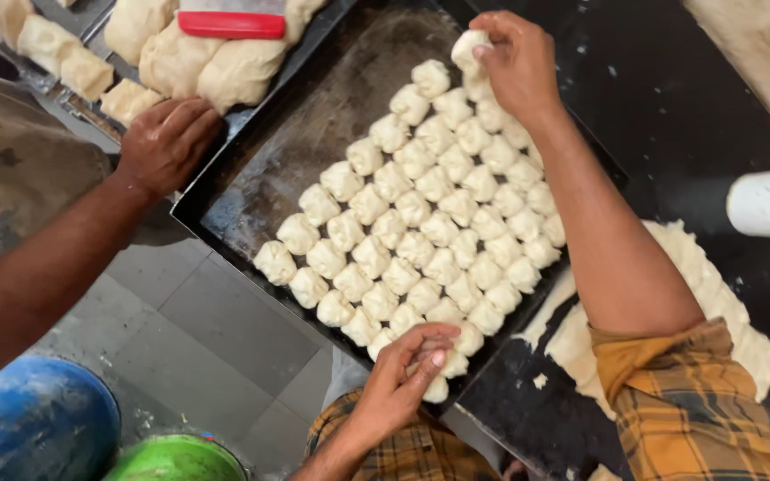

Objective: The person folds small pieces of dough into buns and places them into a metal tray, then flattens a large portion of dough on the counter and cuts it into strips and squares using a bench scraper.

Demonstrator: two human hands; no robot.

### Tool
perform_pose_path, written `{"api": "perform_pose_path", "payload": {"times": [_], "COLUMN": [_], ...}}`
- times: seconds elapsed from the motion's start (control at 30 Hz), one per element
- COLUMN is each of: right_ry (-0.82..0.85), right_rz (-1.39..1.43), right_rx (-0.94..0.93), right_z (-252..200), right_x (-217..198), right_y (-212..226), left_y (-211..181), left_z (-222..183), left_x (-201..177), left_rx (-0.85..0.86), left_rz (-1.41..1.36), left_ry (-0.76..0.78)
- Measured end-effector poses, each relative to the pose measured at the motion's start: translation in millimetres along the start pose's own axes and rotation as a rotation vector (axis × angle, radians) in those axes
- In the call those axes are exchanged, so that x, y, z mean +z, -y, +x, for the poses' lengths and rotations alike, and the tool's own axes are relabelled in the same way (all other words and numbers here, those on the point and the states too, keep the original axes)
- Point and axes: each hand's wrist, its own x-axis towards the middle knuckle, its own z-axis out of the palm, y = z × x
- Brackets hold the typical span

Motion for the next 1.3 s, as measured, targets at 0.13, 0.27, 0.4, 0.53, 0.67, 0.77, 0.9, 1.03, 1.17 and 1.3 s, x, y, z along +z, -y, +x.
{"api": "perform_pose_path", "payload": {"times": [0.13,0.27,0.4,0.53,0.67,0.77,0.9,1.03,1.17,1.3], "right_ry": [-0.019,-0.266,-0.367,-0.301,-0.334,-0.151,-0.01,-0.009,-0.385,-0.49], "right_rz": [-0.384,-0.206,-0.149,-0.233,-0.067,-0.319,-0.321,-0.296,0.529,0.892], "right_rx": [-0.368,-0.353,-0.192,0.231,0.717,0.743,0.555,0.537,0.699,0.704], "right_z": [19,-30,-152,-354,-533,-615,-667,-696,-696,-669], "right_x": [33,7,-52,-106,-165,-199,-183,-148,-123,-100], "right_y": [-9,17,58,47,29,28,11,5,15,40], "left_y": [-3,-3,-4,3,35,73,127,176,216,216], "left_z": [1,4,16,26,27,24,7,-14,-33,-39], "left_x": [-6,-9,6,46,97,141,193,219,226,233], "left_rx": [0.041,-0.002,-0.025,-0.05,-0.115,-0.13,-0.209,-0.281,-0.323,-0.578], "left_rz": [-0.037,-0.058,-0.042,0.055,0.118,0.137,0.102,0.088,0.104,-0.314], "left_ry": [-0.024,-0.004,0.071,0.229,0.382,0.486,0.493,0.431,0.303,0.315]}}
